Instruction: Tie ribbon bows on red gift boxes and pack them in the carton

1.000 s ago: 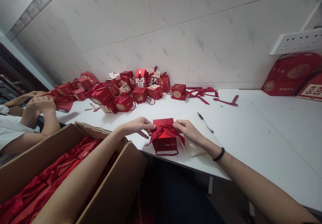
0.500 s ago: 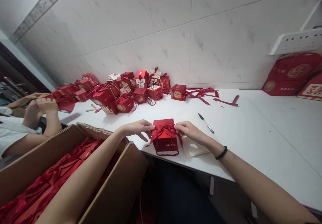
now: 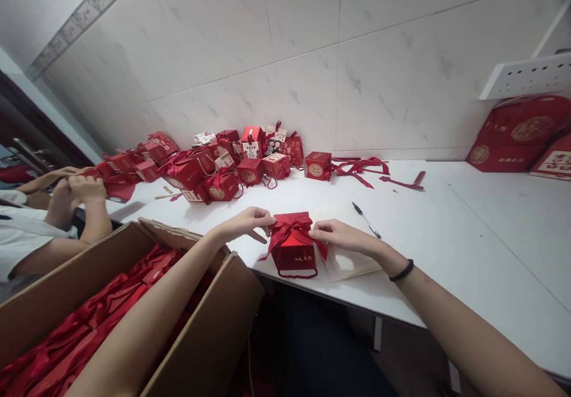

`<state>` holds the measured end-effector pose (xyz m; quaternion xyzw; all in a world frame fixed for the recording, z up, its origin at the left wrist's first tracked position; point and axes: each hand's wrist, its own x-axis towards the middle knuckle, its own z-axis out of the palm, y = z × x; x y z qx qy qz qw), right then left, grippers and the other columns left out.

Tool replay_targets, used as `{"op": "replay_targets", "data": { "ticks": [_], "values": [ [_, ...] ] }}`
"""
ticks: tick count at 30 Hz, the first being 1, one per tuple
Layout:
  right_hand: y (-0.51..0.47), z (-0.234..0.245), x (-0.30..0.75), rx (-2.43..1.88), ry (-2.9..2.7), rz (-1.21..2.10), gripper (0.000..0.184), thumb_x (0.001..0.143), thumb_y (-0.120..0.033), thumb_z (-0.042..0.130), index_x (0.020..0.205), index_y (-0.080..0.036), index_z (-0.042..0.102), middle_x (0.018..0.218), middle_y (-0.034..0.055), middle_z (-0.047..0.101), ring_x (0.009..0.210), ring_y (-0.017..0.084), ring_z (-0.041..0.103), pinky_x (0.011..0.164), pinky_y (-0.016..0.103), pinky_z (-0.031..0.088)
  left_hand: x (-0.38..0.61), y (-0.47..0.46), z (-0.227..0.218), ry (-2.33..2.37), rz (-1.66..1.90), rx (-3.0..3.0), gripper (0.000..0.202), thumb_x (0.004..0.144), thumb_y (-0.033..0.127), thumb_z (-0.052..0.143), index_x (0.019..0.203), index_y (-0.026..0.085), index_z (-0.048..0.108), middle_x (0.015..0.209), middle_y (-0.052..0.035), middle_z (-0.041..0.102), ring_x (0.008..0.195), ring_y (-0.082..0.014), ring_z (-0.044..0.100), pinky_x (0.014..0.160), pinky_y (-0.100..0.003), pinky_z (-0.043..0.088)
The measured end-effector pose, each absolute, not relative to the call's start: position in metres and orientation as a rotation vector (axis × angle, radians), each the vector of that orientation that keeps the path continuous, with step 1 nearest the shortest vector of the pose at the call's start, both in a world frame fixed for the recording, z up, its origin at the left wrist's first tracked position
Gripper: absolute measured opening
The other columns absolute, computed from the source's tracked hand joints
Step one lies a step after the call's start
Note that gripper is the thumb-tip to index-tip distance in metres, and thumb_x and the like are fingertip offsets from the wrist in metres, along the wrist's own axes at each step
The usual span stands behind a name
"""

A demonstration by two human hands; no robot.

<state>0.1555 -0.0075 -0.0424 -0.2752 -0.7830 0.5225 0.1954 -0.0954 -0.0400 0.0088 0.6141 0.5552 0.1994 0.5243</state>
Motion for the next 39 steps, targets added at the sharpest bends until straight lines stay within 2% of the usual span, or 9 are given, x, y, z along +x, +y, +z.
{"op": "replay_targets", "data": {
  "ticks": [5, 9, 13, 17, 24, 28, 30, 34, 39],
  "values": [
    [-0.011, -0.040, 0.157, -0.605, -2.180, 1.609, 0.039, 0.080, -0.052, 0.053, 0.068, -0.015, 0.052, 0.064, -0.0012, 0.047, 0.057, 0.011, 0.040, 0.054, 0.024, 0.030, -0.092, -0.041, 0.011, 1.301, 0.616, 1.545, 0.036, 0.068, 0.046, 0.063, 0.064, 0.013, 0.050, 0.065, 0.0004, 0.051, 0.065, -0.0115, 0.051, 0.051, -0.025, 0.051],
    [-0.013, -0.037, 0.159, -0.550, -2.122, 1.698, 0.037, 0.082, -0.048, 0.053, 0.066, -0.015, 0.051, 0.062, -0.0011, 0.048, 0.056, 0.011, 0.042, 0.054, 0.023, 0.030, -0.090, -0.041, 0.011, 1.310, 0.697, 1.538, 0.034, 0.067, 0.043, 0.066, 0.067, 0.013, 0.050, 0.063, 0.0012, 0.051, 0.061, -0.0091, 0.050, 0.050, -0.023, 0.051],
    [-0.010, -0.035, 0.162, -0.496, -2.230, 1.699, 0.038, 0.081, -0.046, 0.055, 0.062, -0.015, 0.048, 0.058, -0.0038, 0.041, 0.054, 0.009, 0.035, 0.052, 0.023, 0.026, -0.090, -0.040, 0.009, 1.303, 0.769, 1.519, 0.032, 0.066, 0.039, 0.068, 0.074, 0.014, 0.050, 0.064, 0.0012, 0.052, 0.062, -0.0090, 0.052, 0.050, -0.023, 0.053],
    [-0.006, -0.036, 0.163, -0.436, -2.371, 1.707, 0.042, 0.079, -0.045, 0.060, 0.057, -0.015, 0.042, 0.055, -0.0062, 0.031, 0.051, 0.007, 0.026, 0.048, 0.022, 0.020, -0.091, -0.039, 0.008, 1.304, 0.775, 1.526, 0.028, 0.067, 0.036, 0.067, 0.074, 0.013, 0.052, 0.064, 0.0017, 0.053, 0.057, -0.0071, 0.050, 0.051, -0.025, 0.054],
    [-0.008, -0.036, 0.164, -0.498, -2.371, 1.776, 0.037, 0.080, -0.043, 0.059, 0.059, -0.015, 0.048, 0.053, -0.0037, 0.045, 0.049, 0.008, 0.041, 0.048, 0.020, 0.030, -0.090, -0.040, 0.007, 1.317, 0.770, 1.548, 0.022, 0.069, 0.032, 0.066, 0.072, 0.013, 0.053, 0.063, 0.0017, 0.053, 0.056, -0.0068, 0.050, 0.050, -0.024, 0.054],
    [-0.014, -0.032, 0.164, -0.587, -2.477, 2.018, 0.032, 0.076, -0.044, 0.059, 0.068, -0.014, 0.056, 0.052, -0.0005, 0.054, 0.047, 0.011, 0.049, 0.049, 0.021, 0.038, -0.090, -0.040, 0.007, 1.307, 0.760, 1.546, 0.022, 0.069, 0.031, 0.065, 0.072, 0.013, 0.053, 0.064, 0.0015, 0.053, 0.057, -0.0070, 0.050, 0.050, -0.025, 0.055],
    [-0.015, -0.029, 0.166, -0.562, -2.591, 2.115, 0.032, 0.074, -0.044, 0.061, 0.071, -0.013, 0.061, 0.053, 0.0013, 0.057, 0.048, 0.011, 0.050, 0.048, 0.020, 0.038, -0.090, -0.040, 0.008, 1.298, 0.760, 1.539, 0.022, 0.069, 0.031, 0.065, 0.072, 0.013, 0.053, 0.064, 0.0017, 0.052, 0.057, -0.0069, 0.049, 0.050, -0.025, 0.054],
    [-0.010, -0.026, 0.175, -0.601, -2.677, 2.101, 0.040, 0.069, -0.052, 0.063, 0.073, -0.012, 0.064, 0.059, 0.0036, 0.060, 0.047, 0.009, 0.048, 0.045, 0.019, 0.033, -0.089, -0.041, 0.009, 1.295, 0.758, 1.542, 0.022, 0.070, 0.031, 0.064, 0.072, 0.013, 0.053, 0.065, 0.0018, 0.051, 0.057, -0.0067, 0.049, 0.050, -0.024, 0.054],
    [-0.001, -0.031, 0.172, -0.844, -2.199, 1.677, 0.060, 0.068, -0.073, 0.049, 0.062, -0.014, 0.055, 0.048, -0.0007, 0.050, 0.042, 0.008, 0.039, 0.045, 0.022, 0.030, -0.089, -0.041, 0.008, 1.282, 0.736, 1.559, 0.023, 0.070, 0.033, 0.064, 0.072, 0.012, 0.053, 0.065, 0.0013, 0.051, 0.059, -0.0076, 0.049, 0.050, -0.024, 0.054]
  ]
}}
